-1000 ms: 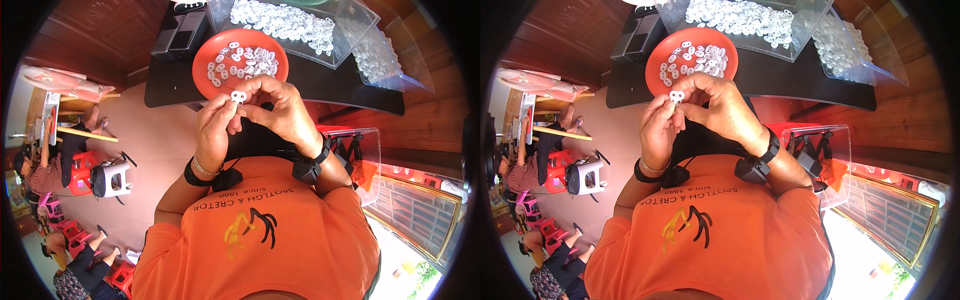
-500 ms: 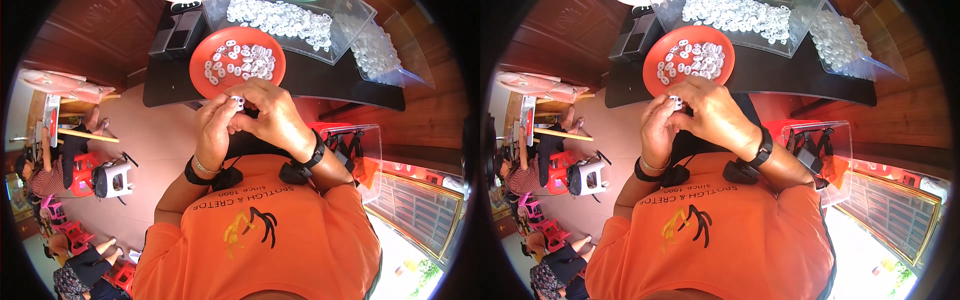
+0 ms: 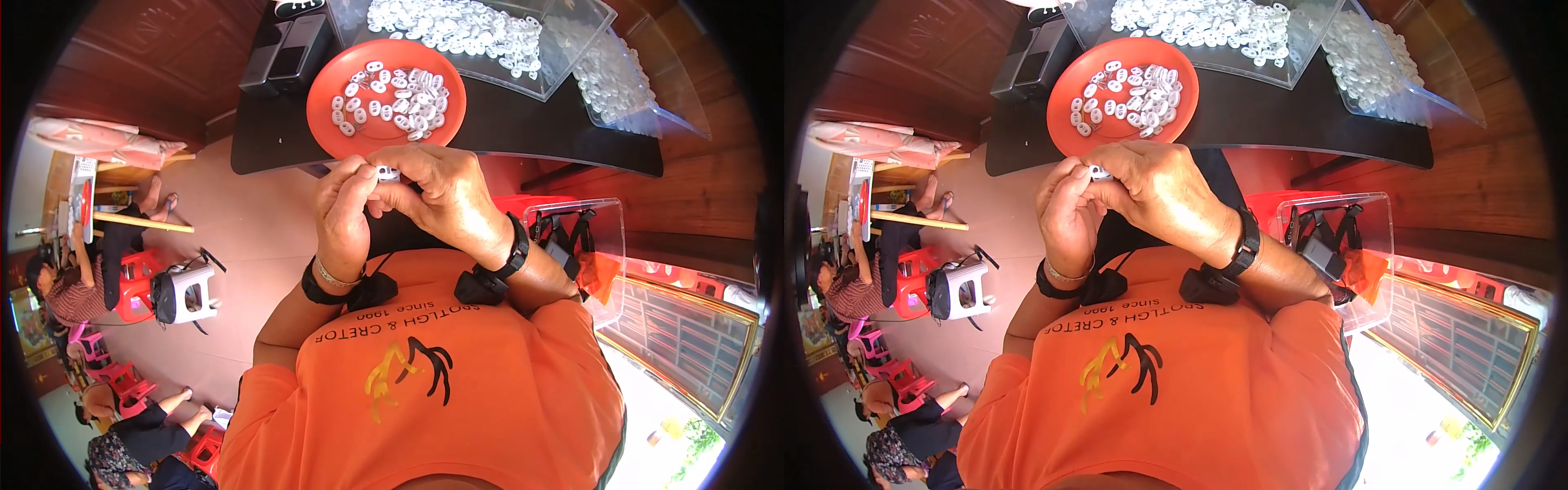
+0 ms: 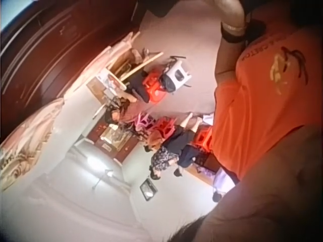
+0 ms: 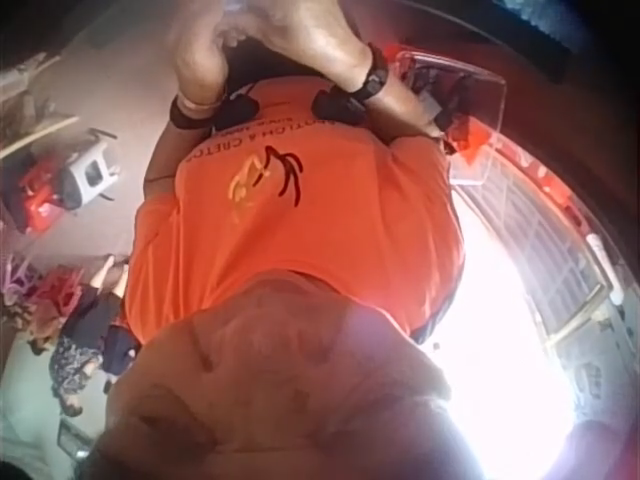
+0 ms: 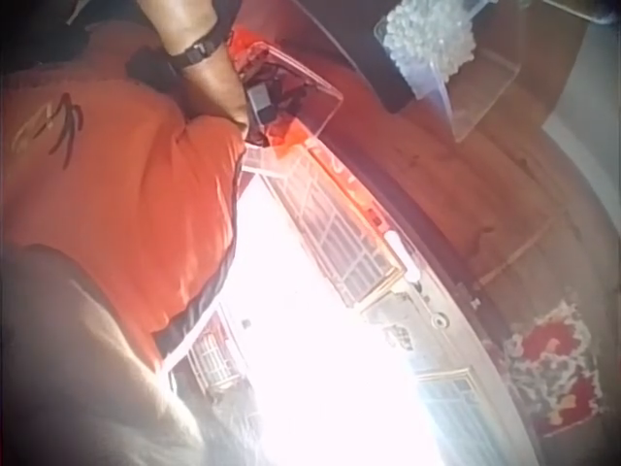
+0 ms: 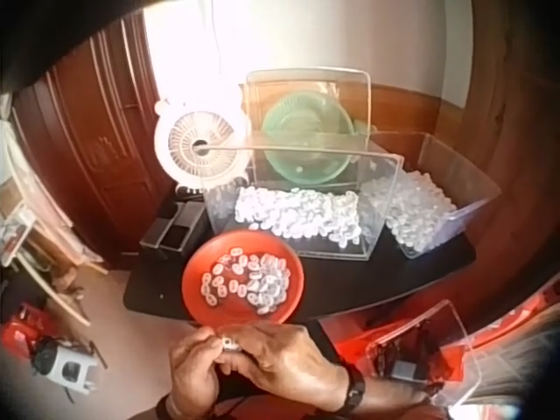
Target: Manually inspect and sort small white plastic components on a red plate.
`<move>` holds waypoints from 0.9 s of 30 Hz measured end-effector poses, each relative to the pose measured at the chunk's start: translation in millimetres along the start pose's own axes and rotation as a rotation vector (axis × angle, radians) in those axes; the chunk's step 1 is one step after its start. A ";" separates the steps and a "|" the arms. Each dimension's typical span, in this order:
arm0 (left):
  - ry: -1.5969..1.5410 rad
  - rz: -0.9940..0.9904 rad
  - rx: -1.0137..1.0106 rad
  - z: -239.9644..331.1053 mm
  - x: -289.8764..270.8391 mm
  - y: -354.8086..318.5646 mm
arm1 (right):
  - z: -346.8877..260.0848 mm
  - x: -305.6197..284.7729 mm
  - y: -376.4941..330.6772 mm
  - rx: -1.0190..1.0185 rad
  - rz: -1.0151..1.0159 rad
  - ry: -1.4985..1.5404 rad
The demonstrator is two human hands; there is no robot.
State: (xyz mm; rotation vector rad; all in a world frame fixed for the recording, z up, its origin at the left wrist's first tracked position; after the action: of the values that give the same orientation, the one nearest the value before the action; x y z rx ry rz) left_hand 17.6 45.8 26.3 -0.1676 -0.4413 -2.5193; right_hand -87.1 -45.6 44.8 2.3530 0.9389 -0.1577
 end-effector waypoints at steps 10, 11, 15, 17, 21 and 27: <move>-0.050 0.088 0.031 -9.9 0.2 -13.5 | -3.0 -2.6 -5.0 -0.125 -0.039 -0.229; 0.009 0.060 0.099 -5.7 1.7 -13.4 | -6.1 -3.2 -5.0 -0.105 -0.041 -0.197; -0.082 -0.040 0.117 -1.6 3.3 -8.1 | -19.9 -30.3 -0.7 -0.208 0.030 -0.174; -0.016 -0.073 0.130 13.5 6.1 -6.8 | -32.0 -70.9 2.6 -0.310 0.204 -0.419; -0.054 0.007 0.094 18.1 -11.5 1.1 | -42.7 -201.2 37.8 -0.124 0.716 -0.853; -0.038 0.098 0.124 12.0 -28.1 3.1 | -46.8 -228.0 58.2 -0.189 0.891 -0.972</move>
State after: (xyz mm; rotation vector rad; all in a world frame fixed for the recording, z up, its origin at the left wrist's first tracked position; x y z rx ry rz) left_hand 42.9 62.1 32.5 -0.1853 -0.5887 -2.3882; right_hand -223.1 -186.9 183.0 1.9129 -0.5259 -0.7078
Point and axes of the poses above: each hand's wrist, its own y-axis towards the middle knuckle, its own x-axis out of the palm, z = x × y, the point moved 3 cm from there along y, towards the middle knuckle, and after that the axes turned 11 degrees about x, right-handed, at the moved point
